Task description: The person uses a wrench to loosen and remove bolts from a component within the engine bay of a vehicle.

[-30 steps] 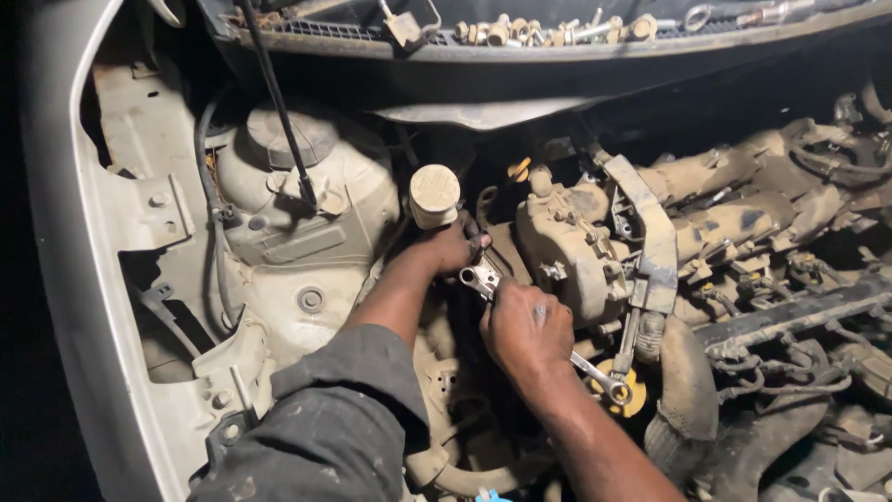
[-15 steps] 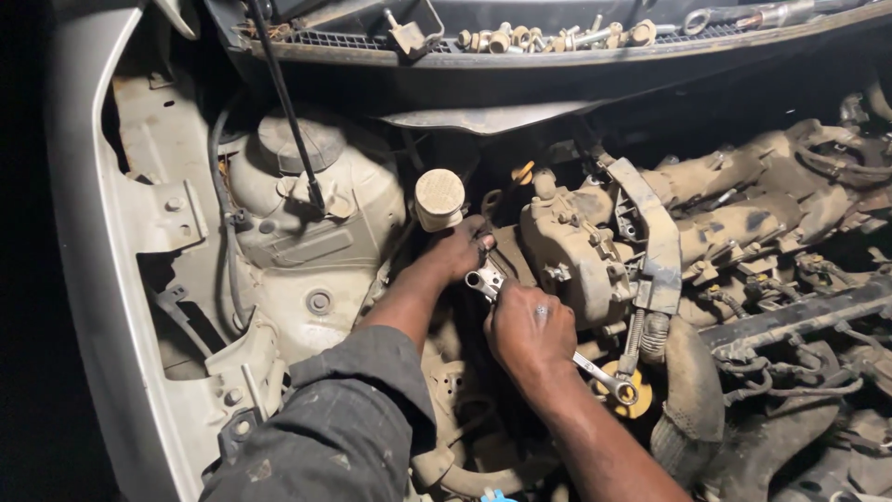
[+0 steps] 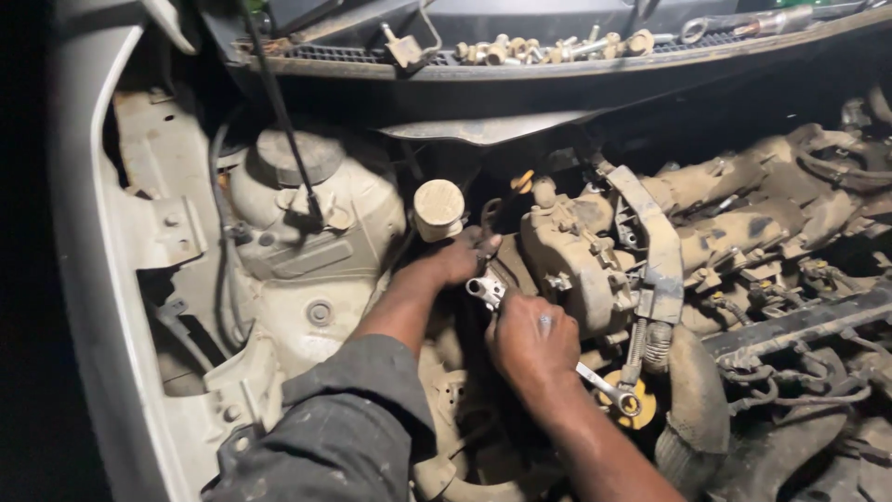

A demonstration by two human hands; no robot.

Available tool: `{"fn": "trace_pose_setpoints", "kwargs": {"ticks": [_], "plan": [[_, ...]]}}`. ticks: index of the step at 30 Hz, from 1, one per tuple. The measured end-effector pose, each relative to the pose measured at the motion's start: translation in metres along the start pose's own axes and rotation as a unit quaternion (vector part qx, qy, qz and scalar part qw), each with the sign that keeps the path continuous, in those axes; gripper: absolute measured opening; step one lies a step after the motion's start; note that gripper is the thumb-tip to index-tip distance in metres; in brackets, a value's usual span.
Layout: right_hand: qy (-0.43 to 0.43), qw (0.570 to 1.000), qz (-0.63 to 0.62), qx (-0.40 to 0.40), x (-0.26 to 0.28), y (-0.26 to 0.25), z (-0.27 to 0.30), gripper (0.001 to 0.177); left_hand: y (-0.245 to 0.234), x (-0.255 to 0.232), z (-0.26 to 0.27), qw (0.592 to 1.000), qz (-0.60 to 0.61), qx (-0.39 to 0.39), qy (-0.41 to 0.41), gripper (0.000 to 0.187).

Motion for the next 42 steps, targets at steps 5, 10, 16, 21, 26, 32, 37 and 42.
{"fn": "trace_pose_setpoints", "kwargs": {"ticks": [5, 10, 16, 21, 26, 32, 37, 42], "plan": [[-0.031, 0.998, -0.004, -0.049, -0.005, 0.004, -0.001, 0.015, 0.002, -0.009, 0.004, 0.999, 0.031, -0.024, -0.012, 0.039], [-0.041, 0.998, -0.004, -0.053, -0.002, 0.004, -0.002, 0.014, -0.004, -0.016, 0.008, 0.998, 0.039, -0.04, -0.006, 0.035], [-0.038, 0.998, -0.015, -0.046, -0.006, 0.005, -0.003, 0.014, -0.002, -0.001, -0.001, 0.998, 0.025, -0.059, 0.0, 0.039], [-0.031, 0.999, 0.004, -0.033, -0.003, 0.004, -0.005, 0.015, 0.008, 0.023, -0.028, 0.998, 0.058, -0.017, -0.007, 0.047], [-0.025, 0.999, -0.007, -0.031, -0.005, 0.0, 0.001, 0.015, -0.002, 0.016, -0.006, 0.999, -0.033, -0.008, -0.042, 0.048], [-0.03, 0.999, 0.002, -0.044, -0.009, 0.0, -0.001, 0.015, -0.003, -0.007, 0.001, 0.999, 0.017, -0.003, 0.036, 0.041], [-0.051, 0.997, -0.014, -0.053, -0.005, -0.004, 0.002, 0.016, -0.005, -0.021, 0.015, 0.998, -0.012, -0.047, 0.036, 0.038], [-0.039, 0.999, -0.014, -0.021, -0.003, 0.0, -0.002, 0.014, -0.008, -0.015, 0.015, 0.998, 0.007, -0.068, -0.006, 0.042]]}}
Point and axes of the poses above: each hand's wrist, its own z-axis away from the middle knuckle, its own y-axis out of the palm, x = y × z, the point moved 8 cm from there along -z, towards the middle knuckle, and after that the axes turned 9 degrees about y, right-handed, at the moved point
